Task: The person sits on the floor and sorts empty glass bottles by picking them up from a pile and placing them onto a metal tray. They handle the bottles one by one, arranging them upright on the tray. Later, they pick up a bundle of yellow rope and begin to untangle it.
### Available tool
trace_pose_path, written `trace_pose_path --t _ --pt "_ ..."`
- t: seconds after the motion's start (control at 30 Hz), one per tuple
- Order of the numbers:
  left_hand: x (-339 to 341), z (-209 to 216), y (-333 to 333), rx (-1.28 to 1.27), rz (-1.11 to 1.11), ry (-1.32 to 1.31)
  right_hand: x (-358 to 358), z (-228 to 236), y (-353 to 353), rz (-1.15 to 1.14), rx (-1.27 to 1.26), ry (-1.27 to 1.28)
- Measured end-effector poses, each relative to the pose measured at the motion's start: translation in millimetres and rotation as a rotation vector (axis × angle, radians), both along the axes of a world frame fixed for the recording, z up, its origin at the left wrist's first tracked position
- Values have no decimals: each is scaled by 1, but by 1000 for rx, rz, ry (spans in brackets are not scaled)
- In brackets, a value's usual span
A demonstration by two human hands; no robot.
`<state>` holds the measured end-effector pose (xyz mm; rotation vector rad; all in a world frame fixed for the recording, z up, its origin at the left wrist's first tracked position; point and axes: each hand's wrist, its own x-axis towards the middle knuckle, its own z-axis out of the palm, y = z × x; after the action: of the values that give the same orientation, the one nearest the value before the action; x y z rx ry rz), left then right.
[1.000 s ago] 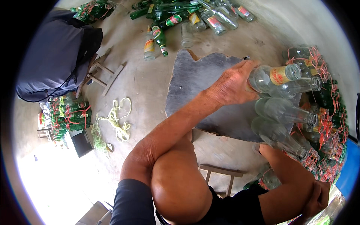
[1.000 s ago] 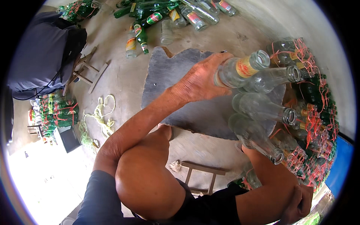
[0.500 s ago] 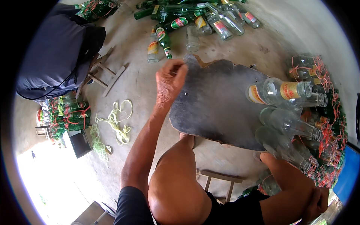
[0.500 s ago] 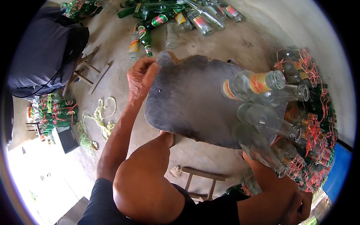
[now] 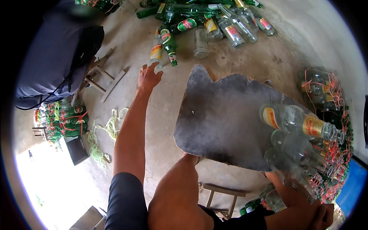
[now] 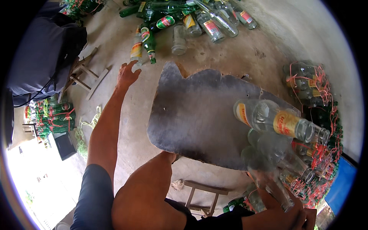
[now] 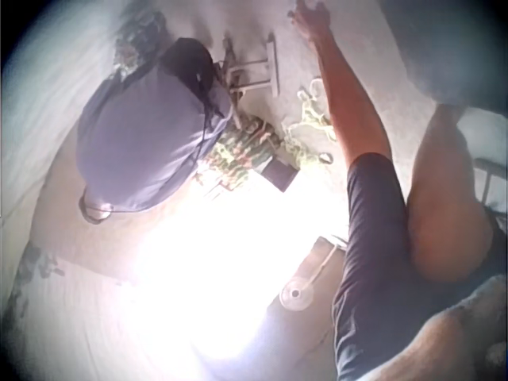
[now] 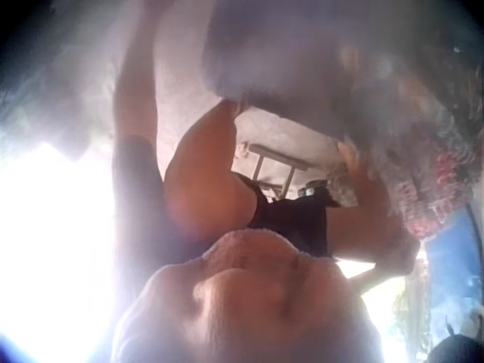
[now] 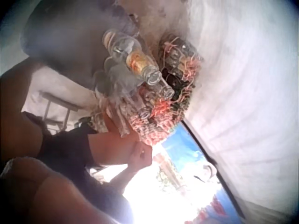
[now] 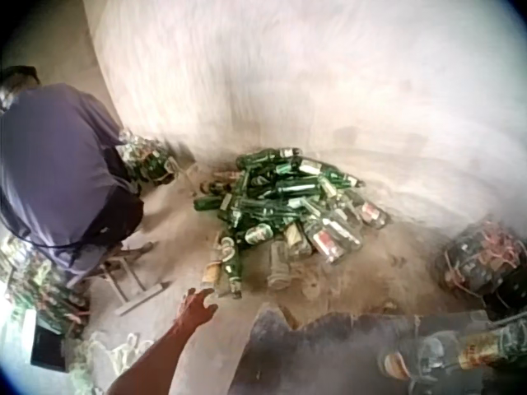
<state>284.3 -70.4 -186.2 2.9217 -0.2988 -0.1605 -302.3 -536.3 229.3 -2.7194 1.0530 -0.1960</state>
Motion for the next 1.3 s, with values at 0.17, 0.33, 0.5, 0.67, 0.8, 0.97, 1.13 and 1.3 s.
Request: trace_pose_path --t 0.17,0.33,0.5,0.67,0.8,0.97,1.13,1.3 --pt "21 -19 -1 33 6 179 6 0 -2 -8 -42 73" --pt "27 -27 -4 69 -44 182 -5 -1 -10 -13 54 -6" --pt "36 -32 6 52 -126 142 17 0 0 -8 82 7" --pt "36 -38 23 -45 -202 0 10 -4 -10 -53 118 43" --pt "15 -27 5 -38 -179 74 17 -3 2 -95 105 40" --pt "-11 -33 33 -58 -231 1 9 -6 -1 -79 78 15" --pt "-60 -26 33 -125 -221 17 7 -2 6 -107 36 12" --pt "-123 -11 40 -160 -182 29 12 1 14 -126 18 13"
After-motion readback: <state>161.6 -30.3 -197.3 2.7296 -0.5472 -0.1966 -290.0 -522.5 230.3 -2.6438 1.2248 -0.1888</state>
